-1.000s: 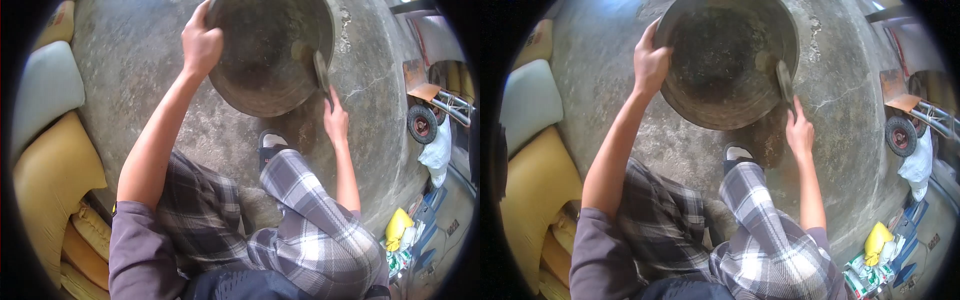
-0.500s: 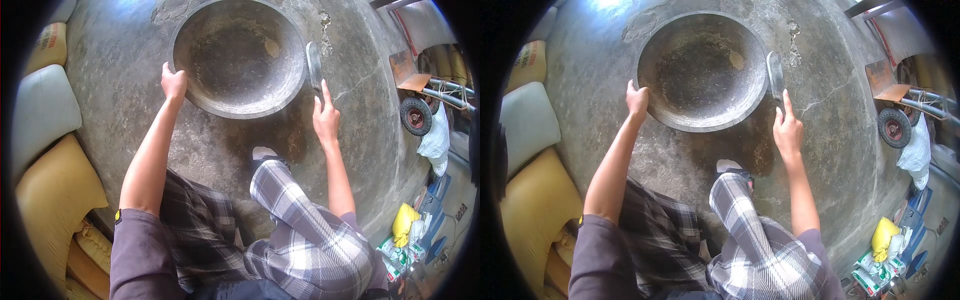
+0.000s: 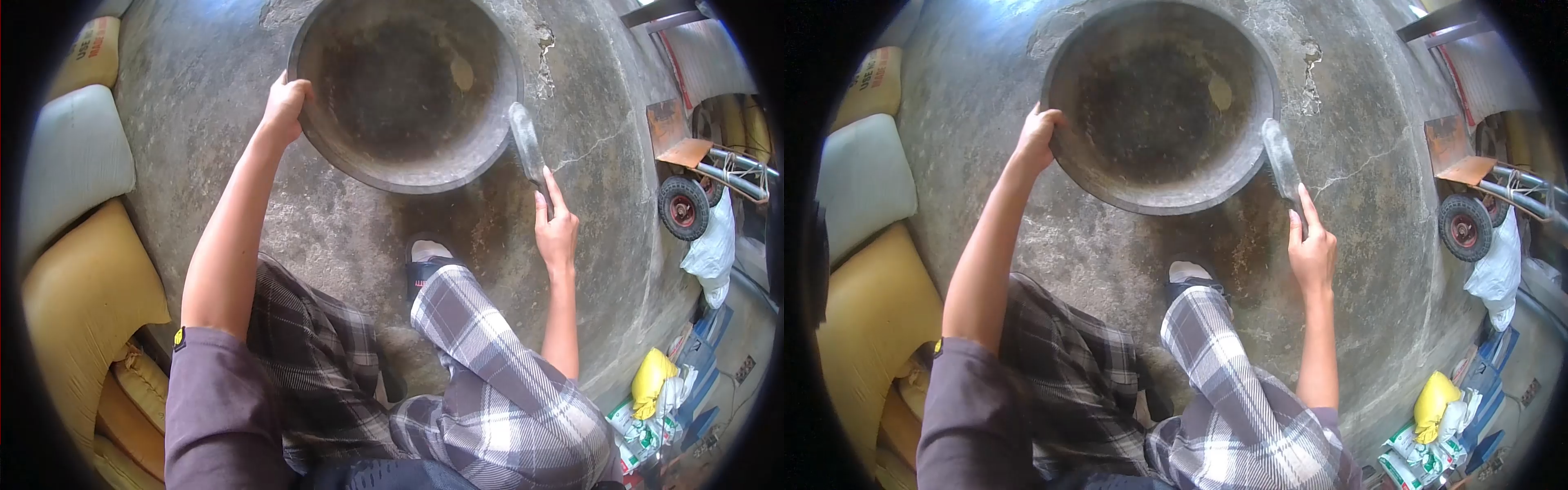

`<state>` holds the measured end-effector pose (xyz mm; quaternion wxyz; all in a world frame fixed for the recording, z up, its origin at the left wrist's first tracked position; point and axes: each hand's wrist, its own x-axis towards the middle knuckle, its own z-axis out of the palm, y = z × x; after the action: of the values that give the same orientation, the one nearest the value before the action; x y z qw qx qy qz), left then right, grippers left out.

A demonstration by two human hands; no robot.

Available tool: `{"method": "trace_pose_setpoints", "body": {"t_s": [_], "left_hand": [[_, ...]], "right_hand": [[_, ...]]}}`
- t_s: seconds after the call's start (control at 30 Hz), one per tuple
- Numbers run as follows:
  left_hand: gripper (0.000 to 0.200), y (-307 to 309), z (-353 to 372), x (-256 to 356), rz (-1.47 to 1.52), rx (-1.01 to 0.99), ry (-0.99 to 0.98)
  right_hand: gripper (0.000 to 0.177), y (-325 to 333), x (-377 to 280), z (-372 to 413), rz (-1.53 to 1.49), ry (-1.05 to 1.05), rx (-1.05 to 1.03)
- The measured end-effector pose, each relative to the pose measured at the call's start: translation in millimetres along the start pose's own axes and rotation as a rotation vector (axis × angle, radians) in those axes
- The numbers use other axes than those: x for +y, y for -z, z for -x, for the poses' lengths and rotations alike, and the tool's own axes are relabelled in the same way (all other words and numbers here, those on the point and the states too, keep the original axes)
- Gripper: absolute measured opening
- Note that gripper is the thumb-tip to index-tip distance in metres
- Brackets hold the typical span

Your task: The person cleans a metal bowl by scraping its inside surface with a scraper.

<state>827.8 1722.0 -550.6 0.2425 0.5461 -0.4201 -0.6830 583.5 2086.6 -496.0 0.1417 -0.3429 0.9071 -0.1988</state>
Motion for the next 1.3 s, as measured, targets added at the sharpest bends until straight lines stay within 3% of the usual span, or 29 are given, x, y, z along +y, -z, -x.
{"method": "trace_pose_setpoints", "body": {"t_s": [0.1, 0.13, 0.17, 0.2, 0.27, 0.3, 0.33, 0.37, 0.53, 0.6, 0.63, 0.67, 0.7, 0.77, 0.83, 0.87, 0.93, 0.97, 1.0, 1.07, 1.13, 1.2, 1.27, 1.3], "left_hand": [[0.039, -22, 21, 21, 0.005, -0.015, -0.307], [0.039, -29, 25, 23, 0.002, -0.025, -0.302], [0.039, -37, 31, 24, -0.04, -0.015, -0.419], [0.038, -43, 34, 21, -0.08, -0.004, -0.536], [0.048, -49, 49, 17, -0.206, -0.001, -0.545], [0.054, -55, 63, 16, -0.259, -0.043, -0.555], [0.061, -58, 71, 15, -0.316, -0.086, -0.563], [0.049, -57, 69, 5, -0.435, -0.06, -0.758], [0.048, -47, 86, 2, -0.388, -0.113, -0.703], [0.048, -37, 85, -4, -0.345, -0.123, -0.663], [0.048, -37, 88, -5, -0.349, -0.119, -0.66], [0.06, -39, 91, -6, -0.392, -0.14, -0.653], [0.073, -42, 95, -7, -0.434, -0.161, -0.645], [0.073, -48, 99, -5, -0.451, -0.129, -0.645], [0.072, -54, 100, -5, -0.451, -0.063, -0.66], [0.072, -55, 102, -4, -0.444, -0.058, -0.662], [0.071, -55, 108, -5, -0.418, -0.041, -0.71], [0.071, -52, 106, -5, -0.453, -0.031, -0.699], [0.071, -49, 103, -8, -0.453, -0.029, -0.696], [0.047, -43, 97, -12, -0.504, 0.037, -0.817], [0.047, -43, 96, -12, -0.497, 0.041, -0.789], [0.047, -44, 97, -15, -0.485, 0.021, -0.759], [0.044, -44, 89, -18, -0.46, 0.049, -0.879], [0.069, -43, 96, -12, -0.497, -0.032, -0.744]], "right_hand": [[0.047, -6, 10, 5, 0.117, 0.067, -0.066], [0.052, -21, 15, 5, 0.124, 0.142, -0.033], [0.058, -32, 16, 4, 0.133, 0.217, 0.002], [0.067, -40, 9, 2, 0.198, 0.035, -0.165], [0.058, -81, 18, 2, 0.102, 0.126, -0.131], [0.055, -83, -2, 2, 0.101, -0.009, -0.278], [0.055, -88, -15, 8, 0.097, -0.015, -0.285], [0.054, -93, -27, 15, -0.002, 0.042, -0.365], [0.054, -100, -44, 33, -0.338, 0.252, -0.473], [0.052, -102, -4, 9, 0.036, 0.261, -0.346], [0.051, -88, 10, -8, 0.106, 0.186, -0.273], [0.05, -73, 14, -20, 0.175, 0.111, -0.201], [0.05, -63, 0, -22, 0.17, 0.112, -0.208], [0.046, -48, -33, -19, 0.218, -0.117, -0.331], [0.045, -88, -40, 9, -0.007, 0.033, -0.459], [0.045, -92, -55, 21, -0.001, 0.039, -0.458], [0.045, -95, -77, 44, -0.339, 0.168, -0.409], [0.045, -102, -51, 30, -0.277, 0.283, -0.374], [0.045, -99, -26, 10, -0.129, 0.199, -0.379], [0.045, -78, 1, -26, 0.069, 0.056, -0.31], [0.045, -58, -14, -35, 0.119, -0.005, -0.248], [0.049, -62, -45, -17, 0.115, -0.096, -0.397], [0.049, -106, -53, 26, -0.112, 0.074, -0.479], [0.049, -113, -68, 43, -0.214, 0.173, -0.409]]}}
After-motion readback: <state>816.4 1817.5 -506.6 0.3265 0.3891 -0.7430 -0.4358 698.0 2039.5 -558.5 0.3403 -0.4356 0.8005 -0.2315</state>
